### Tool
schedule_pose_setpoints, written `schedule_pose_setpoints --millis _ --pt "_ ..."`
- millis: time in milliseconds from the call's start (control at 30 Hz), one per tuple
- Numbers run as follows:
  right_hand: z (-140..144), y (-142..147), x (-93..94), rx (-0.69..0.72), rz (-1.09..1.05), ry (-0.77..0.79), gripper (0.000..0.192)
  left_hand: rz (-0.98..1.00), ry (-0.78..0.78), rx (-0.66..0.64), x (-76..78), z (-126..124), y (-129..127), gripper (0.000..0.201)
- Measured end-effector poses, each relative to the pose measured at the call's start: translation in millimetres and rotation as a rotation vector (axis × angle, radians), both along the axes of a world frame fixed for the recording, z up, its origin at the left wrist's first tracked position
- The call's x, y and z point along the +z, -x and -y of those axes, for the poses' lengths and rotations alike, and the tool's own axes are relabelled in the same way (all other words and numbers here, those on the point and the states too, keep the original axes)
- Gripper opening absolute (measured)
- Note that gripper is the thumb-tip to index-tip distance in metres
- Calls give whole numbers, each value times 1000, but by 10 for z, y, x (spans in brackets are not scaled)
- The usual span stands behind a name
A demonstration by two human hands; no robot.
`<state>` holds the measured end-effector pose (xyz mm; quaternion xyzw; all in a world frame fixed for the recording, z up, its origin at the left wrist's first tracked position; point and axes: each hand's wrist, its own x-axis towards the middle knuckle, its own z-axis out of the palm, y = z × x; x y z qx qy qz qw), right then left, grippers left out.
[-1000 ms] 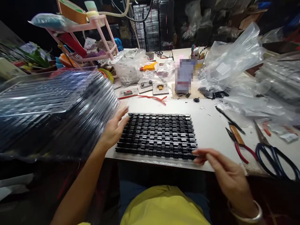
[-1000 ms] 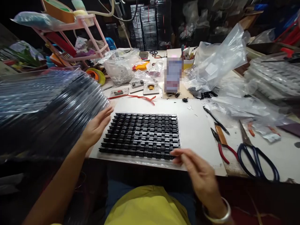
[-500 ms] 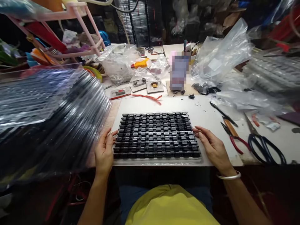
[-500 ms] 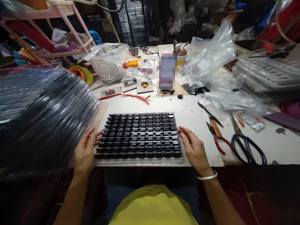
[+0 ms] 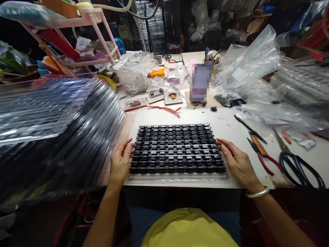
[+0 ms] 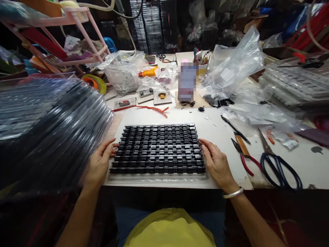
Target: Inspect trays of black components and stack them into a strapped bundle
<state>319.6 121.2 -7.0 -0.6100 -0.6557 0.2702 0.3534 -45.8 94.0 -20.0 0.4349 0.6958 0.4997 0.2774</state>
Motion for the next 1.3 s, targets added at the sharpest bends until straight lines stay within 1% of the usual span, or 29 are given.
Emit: schedule_pose_setpoints --millis 100,200,300,367,533,633,733,833,933,1067,1200,1300 --pt "-75 -42 74 69 -16 87 43 11 29 -40 58 -121 44 46" --pt "-206 -65 105 125 31 109 47 43 18 -55 63 -243 43 45" --pt "-339 -52 86 132 119 98 52 83 -2 -50 35 -337 40 43" --pt "-394 -37 71 124 139 113 54 83 -7 -53 16 -367 40 42" --pt "-378 -15 68 111 43 112 51 89 -49 -56 -38 -346 45 42" --pt "-327 -7 58 53 -20 104 48 103 -52 -52 -63 -324 56 44" --pt "-302 6 30 7 -64 98 46 70 -51 -31 -61 -309 51 45" --pt "-308 15 -7 8 3 19 47 26 -64 -35 -36 -286 30 45" --pt "-320 6 -40 41 91 -34 49 -28 -73 -83 -3 -248 19 42" --pt "-324 -23 -69 68 110 -51 50 -66 -71 -115 39 -193 25 36" --pt "-326 -26 -91 59 131 -66 49 -187 -92 -125 54 -175 18 32" --pt "-325 -3 -93 55 109 -59 47 -157 -79 -127 29 -182 22 36"
